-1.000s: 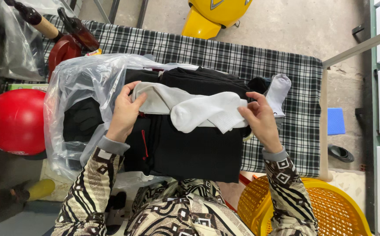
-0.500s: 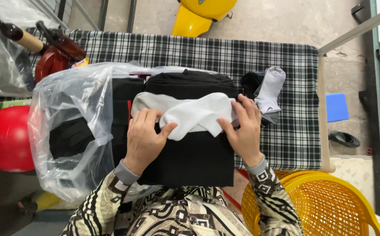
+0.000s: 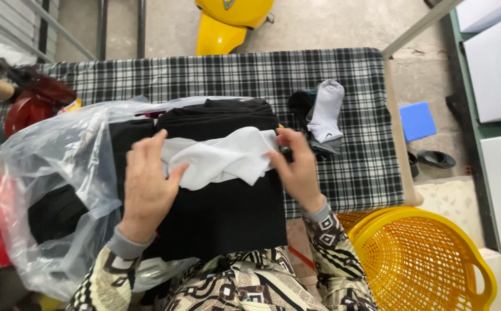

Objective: The person folds multiple pairs of socks and places them into a clear plastic bag on a checkered table. The person handles white, gray, and dark socks, folding each pair and stacking them before bagging the collection.

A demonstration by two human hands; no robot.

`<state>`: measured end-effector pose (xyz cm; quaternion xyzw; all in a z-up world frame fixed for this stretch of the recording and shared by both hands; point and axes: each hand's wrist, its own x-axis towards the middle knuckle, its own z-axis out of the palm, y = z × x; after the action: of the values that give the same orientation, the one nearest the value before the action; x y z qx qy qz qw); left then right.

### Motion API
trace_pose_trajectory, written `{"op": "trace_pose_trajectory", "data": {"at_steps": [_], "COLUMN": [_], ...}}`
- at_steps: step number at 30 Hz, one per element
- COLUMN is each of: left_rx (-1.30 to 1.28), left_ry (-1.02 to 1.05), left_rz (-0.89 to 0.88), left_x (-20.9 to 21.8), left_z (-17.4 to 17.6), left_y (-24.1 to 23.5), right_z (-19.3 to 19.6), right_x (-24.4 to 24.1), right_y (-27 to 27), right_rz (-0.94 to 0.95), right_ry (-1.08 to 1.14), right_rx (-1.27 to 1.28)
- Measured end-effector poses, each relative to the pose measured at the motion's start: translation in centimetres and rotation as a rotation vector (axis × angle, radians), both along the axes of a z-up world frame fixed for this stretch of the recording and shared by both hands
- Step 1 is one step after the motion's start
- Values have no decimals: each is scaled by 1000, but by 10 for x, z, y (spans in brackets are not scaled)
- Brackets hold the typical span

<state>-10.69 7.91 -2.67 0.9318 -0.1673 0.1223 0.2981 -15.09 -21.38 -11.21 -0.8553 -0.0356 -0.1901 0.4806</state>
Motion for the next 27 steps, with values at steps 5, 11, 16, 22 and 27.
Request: {"op": "trace_pose_trajectory", "data": {"at_steps": [5, 11, 16, 22, 27], "left_rx": [-165, -160, -202, -374, -415], "left_ry": [-72, 80, 252, 282, -141], "left_rz": [-248, -422, -398, -458, -816], "left_x": [24, 55, 66, 98, 108], "left_z": [25, 18, -1, -7, 8], "left_y": [-35, -84, -74, -75, -99], "right_z": [-93, -202, -203, -71, 99], "right_x": [12, 40, 58, 87, 64], "right_y": [-147, -218, -204, -150, -80], "right_rz": [-546, -825, -839, -470, 28], "right_ry": [288, 759, 601, 155, 130], "right_rx": [29, -62, -306, -204, 136]}}
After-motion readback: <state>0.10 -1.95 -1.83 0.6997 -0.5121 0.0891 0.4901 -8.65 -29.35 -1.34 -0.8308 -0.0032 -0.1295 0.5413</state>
